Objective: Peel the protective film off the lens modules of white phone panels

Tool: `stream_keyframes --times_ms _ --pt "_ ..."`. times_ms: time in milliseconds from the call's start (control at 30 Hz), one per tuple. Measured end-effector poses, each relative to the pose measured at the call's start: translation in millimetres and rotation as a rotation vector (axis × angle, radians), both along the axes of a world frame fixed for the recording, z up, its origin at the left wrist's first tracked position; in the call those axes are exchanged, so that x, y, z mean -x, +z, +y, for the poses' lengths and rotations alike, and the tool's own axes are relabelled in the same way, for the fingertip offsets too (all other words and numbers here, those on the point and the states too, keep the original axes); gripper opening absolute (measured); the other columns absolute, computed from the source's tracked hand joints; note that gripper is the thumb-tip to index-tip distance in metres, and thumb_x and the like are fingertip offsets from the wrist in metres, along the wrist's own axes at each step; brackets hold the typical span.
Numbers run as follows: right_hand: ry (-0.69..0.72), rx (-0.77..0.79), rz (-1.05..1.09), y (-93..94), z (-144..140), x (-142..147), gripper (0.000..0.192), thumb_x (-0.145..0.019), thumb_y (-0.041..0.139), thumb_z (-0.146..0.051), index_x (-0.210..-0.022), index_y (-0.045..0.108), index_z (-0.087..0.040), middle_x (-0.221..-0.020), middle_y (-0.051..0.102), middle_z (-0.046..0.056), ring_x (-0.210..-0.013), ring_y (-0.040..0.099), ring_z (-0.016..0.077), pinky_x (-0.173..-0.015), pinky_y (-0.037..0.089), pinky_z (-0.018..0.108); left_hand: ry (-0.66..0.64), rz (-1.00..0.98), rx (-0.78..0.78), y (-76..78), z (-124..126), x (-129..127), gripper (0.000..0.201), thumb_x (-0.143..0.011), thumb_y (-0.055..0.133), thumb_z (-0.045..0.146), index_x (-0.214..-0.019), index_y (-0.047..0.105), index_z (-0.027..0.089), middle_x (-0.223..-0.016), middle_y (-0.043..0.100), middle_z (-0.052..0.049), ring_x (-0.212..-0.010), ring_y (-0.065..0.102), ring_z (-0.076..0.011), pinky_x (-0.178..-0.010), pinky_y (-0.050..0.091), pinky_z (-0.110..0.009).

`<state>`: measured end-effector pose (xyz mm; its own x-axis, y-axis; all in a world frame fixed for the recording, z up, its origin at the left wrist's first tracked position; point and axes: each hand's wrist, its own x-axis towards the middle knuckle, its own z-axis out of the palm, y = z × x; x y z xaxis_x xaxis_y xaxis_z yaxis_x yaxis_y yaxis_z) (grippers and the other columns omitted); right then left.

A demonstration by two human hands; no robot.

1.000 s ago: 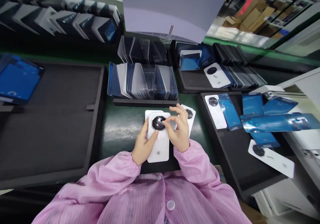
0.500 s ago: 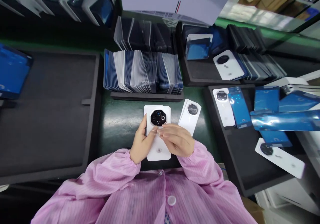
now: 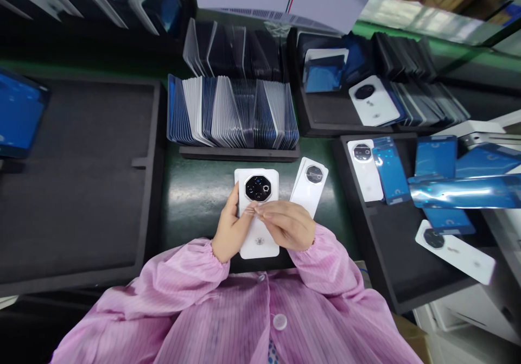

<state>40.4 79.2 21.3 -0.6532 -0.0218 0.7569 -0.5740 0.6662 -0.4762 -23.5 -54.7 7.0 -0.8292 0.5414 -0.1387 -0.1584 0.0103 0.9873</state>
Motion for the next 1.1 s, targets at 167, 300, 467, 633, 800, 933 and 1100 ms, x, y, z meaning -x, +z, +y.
stream_keyframes --times_ms 167,300,467,633,800,933,1100 --pt "-0.029 -0.028 0.022 1.1 0.9 2.1 0.037 -0.081 0.060 -0.002 -0.114 0.058 -0.018 -0.093 0.073 0.007 -0.088 0.071 0.0188 -0.083 0.061 0.038 0.023 -0.052 0.014 2.8 0.8 -0.7 0.052 -0.085 0.057 0.033 -0.134 0.046 0.018 -0.137 0.053 -0.011 -0.126 0.050 -0.0265 -0.108 0.036 -0.041" --pt "-0.222 -0.054 -0.023 1.9 2.5 2.8 0.037 -0.081 0.059 -0.001 -0.111 0.060 -0.023 -0.091 0.073 0.004 -0.102 0.067 0.0238 -0.094 0.053 0.049 0.024 -0.199 -0.032 2.4 0.8 -3.4 0.056 -0.084 0.060 0.032 -0.136 0.043 0.021 -0.134 0.056 -0.009 -0.119 0.055 -0.0257 -0.100 0.044 -0.039" --pt "-0.432 -0.076 -0.180 2.7 6.6 4.5 0.041 -0.084 0.059 -0.008 -0.122 0.057 -0.022 -0.110 0.069 0.009 -0.127 0.049 0.0318 -0.105 0.036 0.060 0.013 -0.303 -0.091 2.0 0.5 -7.4 0.064 -0.083 0.063 0.034 -0.140 0.038 0.022 -0.126 0.061 -0.009 -0.100 0.064 -0.0223 -0.082 0.054 -0.033" --pt "-0.332 -0.099 -0.097 2.9 8.5 5.3 0.042 -0.082 0.057 -0.003 -0.118 0.059 -0.024 -0.102 0.073 0.006 -0.121 0.056 0.0287 -0.105 0.038 0.058 0.008 -0.322 -0.102 4.2 0.1 -8.0 0.068 -0.081 0.064 0.036 -0.141 0.036 0.020 -0.126 0.061 -0.011 -0.099 0.065 -0.0233 -0.080 0.054 -0.034" --pt "-0.080 -0.144 0.082 4.8 7.3 4.3 0.034 -0.080 0.057 -0.002 -0.106 0.062 -0.021 -0.086 0.075 0.004 -0.086 0.072 0.0204 -0.096 0.050 0.048 0.006 -0.153 -0.067 3.2 -2.0 -6.0 0.061 -0.084 0.060 0.037 -0.139 0.041 0.019 -0.130 0.059 -0.010 -0.116 0.057 -0.0260 -0.098 0.046 -0.039" --pt "0.030 -0.122 0.134 5.8 5.5 3.7 0.032 -0.080 0.057 -0.002 -0.109 0.062 -0.016 -0.086 0.075 0.009 -0.081 0.072 0.0190 -0.081 0.060 0.038 0.011 -0.027 -0.066 1.2 -3.3 -4.3 0.062 -0.084 0.059 0.039 -0.138 0.041 0.017 -0.137 0.053 -0.013 -0.124 0.051 -0.0278 -0.105 0.040 -0.040" --pt "0.105 -0.086 0.131 5.5 3.6 2.9 0.042 -0.081 0.055 -0.001 -0.120 0.057 -0.014 -0.088 0.074 0.009 -0.090 0.071 0.0200 -0.077 0.062 0.034 0.033 -0.011 -0.055 1.6 -2.7 -3.1 0.061 -0.083 0.060 0.040 -0.137 0.043 0.018 -0.139 0.051 -0.012 -0.128 0.048 -0.0265 -0.109 0.036 -0.039"
